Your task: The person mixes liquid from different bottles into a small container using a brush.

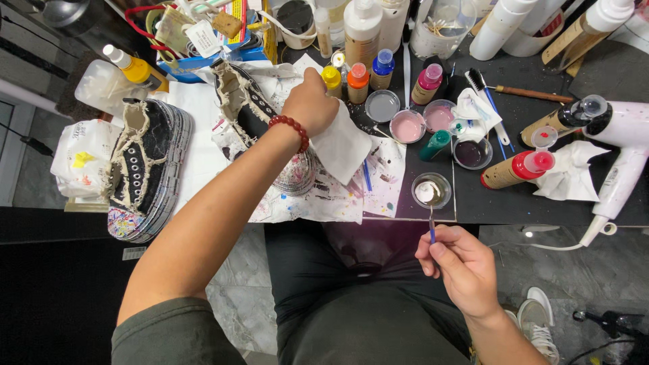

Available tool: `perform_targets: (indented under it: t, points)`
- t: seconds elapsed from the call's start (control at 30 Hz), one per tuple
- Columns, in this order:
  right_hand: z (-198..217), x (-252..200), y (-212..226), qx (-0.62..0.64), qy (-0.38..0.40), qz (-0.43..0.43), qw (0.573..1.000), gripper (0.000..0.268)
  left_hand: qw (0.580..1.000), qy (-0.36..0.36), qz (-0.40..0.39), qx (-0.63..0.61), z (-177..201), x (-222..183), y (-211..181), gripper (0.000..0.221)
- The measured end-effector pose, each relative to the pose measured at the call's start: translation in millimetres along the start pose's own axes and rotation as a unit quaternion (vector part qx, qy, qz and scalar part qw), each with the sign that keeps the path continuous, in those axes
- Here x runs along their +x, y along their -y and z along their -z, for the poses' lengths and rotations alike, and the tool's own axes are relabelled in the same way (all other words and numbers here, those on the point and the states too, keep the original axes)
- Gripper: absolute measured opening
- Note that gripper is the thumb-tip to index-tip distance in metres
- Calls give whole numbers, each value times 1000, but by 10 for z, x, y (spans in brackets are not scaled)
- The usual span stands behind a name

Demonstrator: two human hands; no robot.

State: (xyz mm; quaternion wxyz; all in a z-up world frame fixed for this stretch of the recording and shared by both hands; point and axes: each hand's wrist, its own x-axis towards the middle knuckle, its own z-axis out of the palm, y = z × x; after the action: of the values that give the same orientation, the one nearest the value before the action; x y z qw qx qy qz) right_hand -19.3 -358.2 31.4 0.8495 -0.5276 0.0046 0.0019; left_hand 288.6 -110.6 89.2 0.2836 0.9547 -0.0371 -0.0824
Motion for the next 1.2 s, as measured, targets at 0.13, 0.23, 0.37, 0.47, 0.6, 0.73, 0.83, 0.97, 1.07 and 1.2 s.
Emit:
perform_targets:
  t: [0.13,0.23,0.37,0.47,0.6,0.73,0.83,0.97,1.07,1.2]
  points:
    - [-31,46,41,-15,13,2,1000,16,999,-27,-43,-19,-13,89,84,28]
    - [-173,175,148,-118,-4,-23,993,18,999,-13,-49,-18,24,18,59,20]
    - [-486,471,278,-155,-27,-18,987,17,998,5,-69,3,150,-71,77,20]
    - [-735,805,283,-182,-27,-37,982,18,996,27,-76,28,196,-76,106,19]
    - [-1001,1248,219,-327,-30,-22,944,21,998,27,-60,-4,186,-35,97,21]
    - [-1111,1483,141,-323,-45,28,945,21,996,45,-60,-38,208,-30,97,18]
    - [-1068,1400,129,-380,-83,35,921,22,994,59,-90,-31,245,-7,141,17]
    - [-1008,1234,109,-430,-91,65,896,22,988,47,-140,38,217,71,194,26]
    - [-995,1184,97,-440,-81,71,892,22,973,11,-188,132,134,56,164,24]
    - [-1000,1161,39,-467,-53,112,875,20,910,-129,-293,264,-34,-171,109,9]
